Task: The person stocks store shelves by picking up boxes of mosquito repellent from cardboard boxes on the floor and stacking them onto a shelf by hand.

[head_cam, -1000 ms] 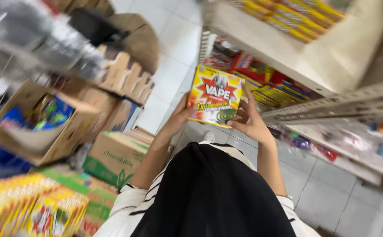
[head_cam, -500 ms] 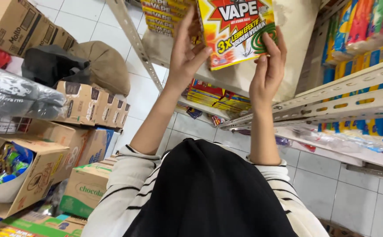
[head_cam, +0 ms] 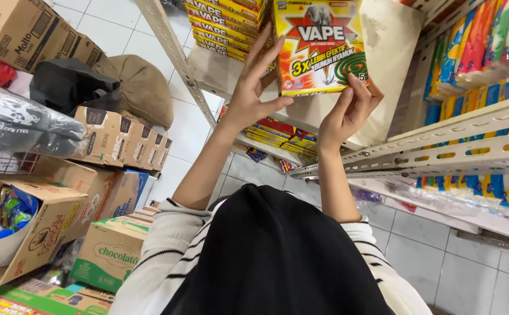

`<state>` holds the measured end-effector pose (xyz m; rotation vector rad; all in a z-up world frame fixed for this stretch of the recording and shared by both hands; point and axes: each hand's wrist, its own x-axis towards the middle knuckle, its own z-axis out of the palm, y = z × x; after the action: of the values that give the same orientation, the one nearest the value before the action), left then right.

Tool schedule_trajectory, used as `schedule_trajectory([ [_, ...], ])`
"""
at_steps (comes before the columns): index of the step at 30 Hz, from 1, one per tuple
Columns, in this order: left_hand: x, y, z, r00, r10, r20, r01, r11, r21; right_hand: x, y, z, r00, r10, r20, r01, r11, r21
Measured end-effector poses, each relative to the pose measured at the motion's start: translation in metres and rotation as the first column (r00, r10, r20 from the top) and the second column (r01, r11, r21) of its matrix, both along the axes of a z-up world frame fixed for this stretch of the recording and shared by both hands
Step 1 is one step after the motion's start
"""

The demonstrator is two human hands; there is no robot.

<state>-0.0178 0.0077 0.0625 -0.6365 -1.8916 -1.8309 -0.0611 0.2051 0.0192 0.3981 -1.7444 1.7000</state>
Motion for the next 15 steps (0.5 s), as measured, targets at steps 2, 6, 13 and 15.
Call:
schedule_trajectory([
  [2, -0.003, 0.007, -0.005, 0.992, 0.124, -0.003, -0.124, 0.992, -0.036, 0.000, -0.004, 0.003, 1.000, 0.004, -0.029, -0.004, 1.000, -0.010],
  [6, -0.013, 0.007, -0.019, 0.926, 0.366, 0.092, -0.354, 0.927, -0.126, 0.002, -0.009, 0.006, 0.997, -0.070, -0.045, 0.073, 0.994, 0.079],
  [13, -0.011, 0.023, -0.037, 0.668, 0.671, -0.321, -0.739, 0.551, -0.387, -0.012, -0.035, 0.026, 0.989, -0.145, -0.041, 0.150, 0.972, 0.181],
  [15, -0.009, 0.020, -0.035, 0.723, 0.602, -0.339, -0.679, 0.532, -0.506, -0.016, -0.040, 0.027, 0.983, -0.182, -0.030, 0.184, 0.958, 0.222],
])
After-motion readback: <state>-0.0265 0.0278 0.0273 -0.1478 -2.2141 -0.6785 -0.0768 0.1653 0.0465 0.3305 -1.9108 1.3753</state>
